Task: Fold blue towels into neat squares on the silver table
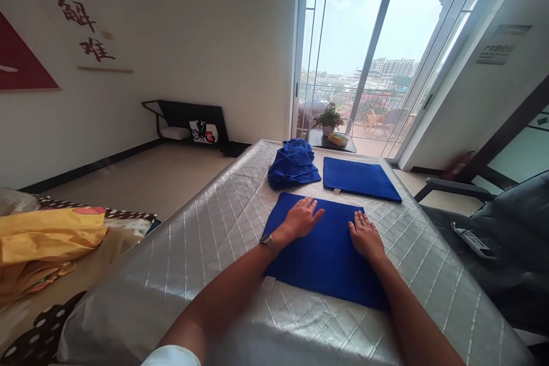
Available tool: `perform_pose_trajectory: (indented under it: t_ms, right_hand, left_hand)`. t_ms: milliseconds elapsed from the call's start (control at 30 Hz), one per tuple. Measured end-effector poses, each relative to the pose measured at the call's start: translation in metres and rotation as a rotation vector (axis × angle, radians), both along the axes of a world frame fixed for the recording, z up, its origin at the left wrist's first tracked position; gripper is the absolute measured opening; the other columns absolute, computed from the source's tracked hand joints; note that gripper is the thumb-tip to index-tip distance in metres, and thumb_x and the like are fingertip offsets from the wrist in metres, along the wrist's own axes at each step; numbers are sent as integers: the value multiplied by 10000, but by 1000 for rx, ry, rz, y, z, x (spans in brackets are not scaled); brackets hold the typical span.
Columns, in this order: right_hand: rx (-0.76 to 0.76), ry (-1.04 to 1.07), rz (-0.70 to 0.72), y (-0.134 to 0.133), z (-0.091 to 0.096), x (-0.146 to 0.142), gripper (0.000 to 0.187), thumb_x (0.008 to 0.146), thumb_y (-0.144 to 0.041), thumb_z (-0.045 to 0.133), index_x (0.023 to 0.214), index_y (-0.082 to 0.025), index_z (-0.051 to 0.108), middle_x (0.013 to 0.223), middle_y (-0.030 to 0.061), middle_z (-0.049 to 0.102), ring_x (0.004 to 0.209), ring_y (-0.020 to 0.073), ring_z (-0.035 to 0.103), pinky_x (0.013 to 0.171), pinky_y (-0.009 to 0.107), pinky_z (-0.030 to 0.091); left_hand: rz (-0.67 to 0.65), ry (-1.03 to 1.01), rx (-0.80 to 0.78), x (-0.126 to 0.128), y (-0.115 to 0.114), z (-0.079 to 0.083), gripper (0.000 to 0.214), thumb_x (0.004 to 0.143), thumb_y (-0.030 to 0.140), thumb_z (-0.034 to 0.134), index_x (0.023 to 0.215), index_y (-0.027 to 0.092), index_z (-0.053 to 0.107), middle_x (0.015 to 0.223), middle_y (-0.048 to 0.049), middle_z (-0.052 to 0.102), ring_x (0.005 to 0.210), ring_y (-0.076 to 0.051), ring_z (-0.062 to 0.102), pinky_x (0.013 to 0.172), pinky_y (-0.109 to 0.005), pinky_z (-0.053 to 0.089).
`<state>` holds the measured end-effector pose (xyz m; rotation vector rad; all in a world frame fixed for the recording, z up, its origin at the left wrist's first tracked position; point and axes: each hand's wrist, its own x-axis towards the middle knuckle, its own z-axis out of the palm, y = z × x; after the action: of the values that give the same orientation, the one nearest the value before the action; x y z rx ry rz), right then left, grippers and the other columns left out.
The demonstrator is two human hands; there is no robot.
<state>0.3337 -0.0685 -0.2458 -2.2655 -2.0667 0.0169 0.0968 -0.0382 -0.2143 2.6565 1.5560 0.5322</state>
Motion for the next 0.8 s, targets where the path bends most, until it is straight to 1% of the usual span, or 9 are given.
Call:
perform_pose_trajectory:
  t_ms: [100,167,267,333,433,567,667,733,800]
  right_hand:
    - [-5,-15,7,-1,0,1,638,1018,-374,172,1567,-59,253,1640,115,221,1518,222,161,1222,410,154]
    - [-5,-35,26,-3,0,1,628,1019,-353,173,1567,-57,252,1642,109,212,1519,220,161,1219,402,164]
    - [-2,-56,38,-6,1,2,618,1021,-339,179,1568,-63,255,1645,92,208,1519,212,158,1219,378,161]
    - [-5,-54,29,-6,2,1,625,1022,-355,185,1568,-59,253,1644,93,214,1517,214,166,1219,376,160]
    - [-5,-27,16,-5,4,-1,638,1020,-371,181,1563,-44,257,1640,106,224,1514,223,179,1222,392,157]
    - [-2,15,-6,-4,6,-3,643,1017,-380,161,1564,-57,263,1640,97,231,1515,213,175,1226,388,138]
    - [-8,15,-10,-4,6,-3,645,1016,-379,160,1565,-54,259,1640,95,232,1516,214,175,1227,392,141]
    - [-5,6,-15,-3,6,-3,643,1017,-373,159,1564,-49,257,1638,97,237,1515,217,179,1225,398,148]
    - [0,-2,-20,-3,7,-4,639,1018,-366,160,1563,-47,260,1636,99,243,1513,218,186,1222,399,159]
  left_hand:
    - [-171,17,-27,47,-14,-3,731,1033,590,132,1464,101,463,1564,-146,401,1478,-229,309,1219,-377,224]
    - [-224,15,-46,77,-20,-9,741,1033,581,116,1491,84,419,1583,-147,364,1494,-220,270,1229,-370,190]
    - [-202,-7,-113,105,-23,-17,752,1030,562,78,1522,68,361,1599,-141,332,1503,-212,242,1235,-373,173]
    - [-178,-16,-144,107,-21,-20,765,1022,574,65,1533,76,341,1608,-131,312,1509,-205,221,1239,-382,160]
    - [-135,-6,-168,82,-15,-22,803,1007,614,56,1540,79,328,1622,-129,275,1518,-202,186,1245,-387,131]
    - [44,12,-204,16,-2,-20,874,977,689,68,1552,74,303,1631,-138,241,1524,-238,159,1247,-416,131]
    - [177,38,-208,-32,2,-21,874,979,688,87,1556,65,289,1631,-148,235,1521,-256,170,1246,-429,144]
    - [222,52,-199,-53,1,-22,873,981,683,82,1559,58,276,1632,-154,229,1519,-255,179,1246,-424,145]
    - [237,59,-192,-63,-2,-23,887,976,690,63,1562,55,266,1633,-154,225,1520,-250,177,1246,-415,144]
